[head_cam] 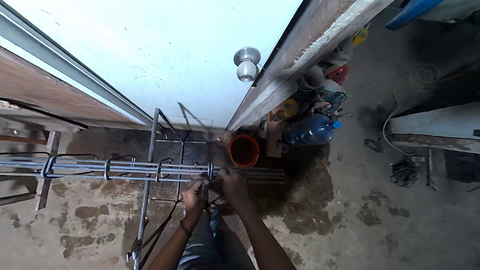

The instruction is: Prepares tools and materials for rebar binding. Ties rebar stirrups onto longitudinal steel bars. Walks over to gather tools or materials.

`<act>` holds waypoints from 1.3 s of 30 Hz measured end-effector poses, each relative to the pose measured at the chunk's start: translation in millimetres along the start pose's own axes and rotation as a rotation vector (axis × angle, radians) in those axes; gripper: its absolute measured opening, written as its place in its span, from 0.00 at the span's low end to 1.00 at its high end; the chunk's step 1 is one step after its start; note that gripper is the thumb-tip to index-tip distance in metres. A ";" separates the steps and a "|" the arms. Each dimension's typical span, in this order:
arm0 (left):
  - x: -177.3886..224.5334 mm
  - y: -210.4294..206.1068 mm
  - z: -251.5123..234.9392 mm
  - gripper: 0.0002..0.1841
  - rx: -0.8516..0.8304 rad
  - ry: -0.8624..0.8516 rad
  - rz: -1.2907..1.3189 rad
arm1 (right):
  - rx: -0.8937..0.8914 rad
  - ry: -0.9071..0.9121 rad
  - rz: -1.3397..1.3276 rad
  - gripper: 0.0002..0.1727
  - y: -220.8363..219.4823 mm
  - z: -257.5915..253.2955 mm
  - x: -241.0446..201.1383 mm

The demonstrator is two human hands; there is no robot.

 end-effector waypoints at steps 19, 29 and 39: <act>-5.8 0.9 -7.1 0.08 -0.039 -0.344 -0.026 | 0.235 0.192 0.194 0.20 -39.5 49.9 -2.8; -2.5 2.1 -10.1 0.09 -0.062 -0.360 -0.054 | 0.205 -0.014 0.175 0.13 -50.6 42.4 -8.6; -2.1 2.9 -8.6 0.10 -0.057 -0.355 -0.042 | 0.412 -0.155 0.142 0.24 -65.7 102.9 12.4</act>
Point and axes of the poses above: each hand's wrist, its own z-axis away from the middle knuckle, its own y-axis out of the back of the hand, x = y × z, the point moved 7 cm from there along -z, towards the middle knuckle, and after that the axes turned 14 degrees about x, right-handed, at the moved point
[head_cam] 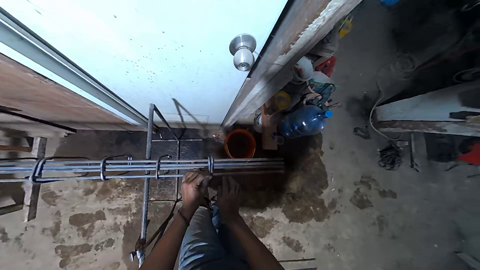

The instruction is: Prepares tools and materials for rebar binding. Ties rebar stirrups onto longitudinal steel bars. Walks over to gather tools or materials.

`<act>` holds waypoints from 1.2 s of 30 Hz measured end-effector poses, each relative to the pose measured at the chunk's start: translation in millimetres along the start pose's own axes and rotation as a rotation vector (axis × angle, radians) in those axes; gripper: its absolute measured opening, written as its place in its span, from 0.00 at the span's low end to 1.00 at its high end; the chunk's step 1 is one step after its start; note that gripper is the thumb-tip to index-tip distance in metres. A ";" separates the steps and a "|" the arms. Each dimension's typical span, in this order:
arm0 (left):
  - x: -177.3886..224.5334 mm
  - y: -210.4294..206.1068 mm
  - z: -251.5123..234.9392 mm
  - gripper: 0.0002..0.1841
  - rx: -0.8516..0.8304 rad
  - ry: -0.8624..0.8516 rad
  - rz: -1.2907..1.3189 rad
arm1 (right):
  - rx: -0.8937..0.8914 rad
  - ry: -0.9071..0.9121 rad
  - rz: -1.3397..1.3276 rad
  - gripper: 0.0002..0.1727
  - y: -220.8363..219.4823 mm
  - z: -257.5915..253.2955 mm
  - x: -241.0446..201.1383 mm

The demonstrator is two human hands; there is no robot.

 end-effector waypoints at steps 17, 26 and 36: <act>-2.0 -1.9 -0.4 0.11 0.022 -0.019 0.003 | -0.688 -0.341 -0.047 0.30 -26.2 -7.6 -32.7; -3.6 -3.3 0.4 0.11 -0.011 -0.021 -0.005 | -0.895 -0.047 0.166 0.27 24.1 -25.1 -53.5; -0.6 6.6 0.5 0.14 -0.091 -0.080 0.093 | -0.402 0.451 0.179 0.14 65.5 -89.8 -107.2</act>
Point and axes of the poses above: each hand's wrist, its own z-axis away from the middle knuckle, its own y-axis out of the back of the hand, x = y × z, the point moved 7 cm from there along -z, towards the middle knuckle, and after that the axes turned 14 degrees about x, right-handed, at the moved point
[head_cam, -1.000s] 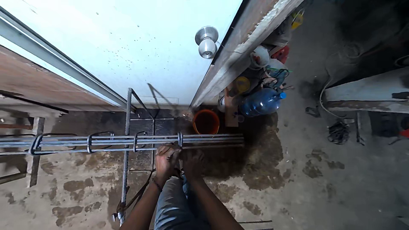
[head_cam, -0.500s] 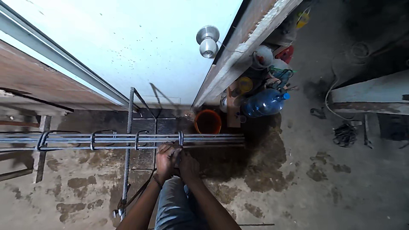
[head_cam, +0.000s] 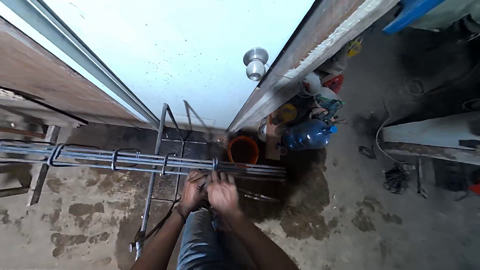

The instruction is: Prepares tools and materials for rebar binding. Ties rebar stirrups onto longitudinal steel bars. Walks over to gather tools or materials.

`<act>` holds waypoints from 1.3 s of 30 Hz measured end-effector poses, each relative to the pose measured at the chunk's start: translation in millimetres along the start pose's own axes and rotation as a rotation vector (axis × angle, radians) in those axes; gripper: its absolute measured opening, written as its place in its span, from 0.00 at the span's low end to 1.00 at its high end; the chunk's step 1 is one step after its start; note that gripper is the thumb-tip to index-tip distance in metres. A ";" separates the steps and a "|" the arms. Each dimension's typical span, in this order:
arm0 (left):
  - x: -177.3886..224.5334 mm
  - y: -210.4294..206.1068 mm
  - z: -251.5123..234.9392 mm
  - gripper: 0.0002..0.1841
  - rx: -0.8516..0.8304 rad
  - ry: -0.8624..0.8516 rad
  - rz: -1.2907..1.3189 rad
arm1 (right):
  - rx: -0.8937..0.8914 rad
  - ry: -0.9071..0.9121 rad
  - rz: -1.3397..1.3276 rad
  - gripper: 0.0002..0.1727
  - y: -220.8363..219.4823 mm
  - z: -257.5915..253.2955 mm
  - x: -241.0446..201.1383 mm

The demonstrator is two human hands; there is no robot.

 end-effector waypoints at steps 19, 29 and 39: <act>-4.1 -8.9 1.7 0.11 0.060 0.039 -0.071 | -0.446 -0.790 -1.210 0.22 -88.4 102.6 38.5; 26.3 156.1 135.4 0.39 0.282 0.778 -0.517 | -0.355 -0.956 -0.784 0.21 -91.7 214.1 159.6; -43.2 205.8 174.0 0.33 -0.019 0.650 -0.388 | -0.286 -0.822 -0.771 0.22 -49.1 204.9 152.5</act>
Point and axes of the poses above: each hand's wrist, its own z-axis away from the middle knuckle, its own y-axis out of the back of the hand, x = y × z, the point moved 7 cm from there along -z, towards the middle knuckle, and after that the axes turned 14 degrees about x, right-handed, at the moved point
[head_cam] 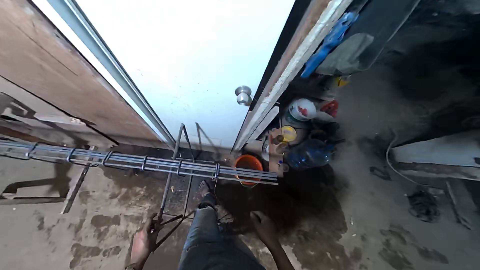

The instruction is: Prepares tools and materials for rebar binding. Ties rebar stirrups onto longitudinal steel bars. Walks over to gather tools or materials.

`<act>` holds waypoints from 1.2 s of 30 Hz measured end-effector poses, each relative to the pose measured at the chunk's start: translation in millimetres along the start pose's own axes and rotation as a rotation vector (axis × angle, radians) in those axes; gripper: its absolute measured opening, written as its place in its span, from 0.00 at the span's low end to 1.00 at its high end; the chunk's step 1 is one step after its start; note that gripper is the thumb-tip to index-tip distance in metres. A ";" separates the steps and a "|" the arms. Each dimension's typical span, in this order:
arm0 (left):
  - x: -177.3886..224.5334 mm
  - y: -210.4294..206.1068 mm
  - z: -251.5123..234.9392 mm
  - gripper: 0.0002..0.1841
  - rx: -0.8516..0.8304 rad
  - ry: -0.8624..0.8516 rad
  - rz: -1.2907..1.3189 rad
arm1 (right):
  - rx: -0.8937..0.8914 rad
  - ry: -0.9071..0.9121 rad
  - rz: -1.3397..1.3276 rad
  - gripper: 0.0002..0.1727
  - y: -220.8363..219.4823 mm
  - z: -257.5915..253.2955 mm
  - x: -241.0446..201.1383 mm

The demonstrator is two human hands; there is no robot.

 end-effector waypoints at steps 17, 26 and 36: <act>233.5 147.3 19.1 0.34 0.235 -0.455 0.125 | 0.300 1.152 -0.143 0.34 -20.5 147.6 -199.0; 241.9 135.6 4.6 0.48 -0.062 -0.018 0.667 | 0.534 1.136 0.072 0.25 -49.4 166.4 -193.0; 157.7 104.3 -79.9 0.36 -0.397 -0.488 0.052 | -0.166 -0.287 -0.711 0.27 -95.5 193.4 -139.4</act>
Point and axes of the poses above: each hand's wrist, its own z-axis away from the middle knuckle, its own y-axis out of the back of the hand, x = y × z, the point moved 7 cm from there along -z, towards the middle knuckle, and after that the axes turned 14 degrees about x, right-handed, at the moved point
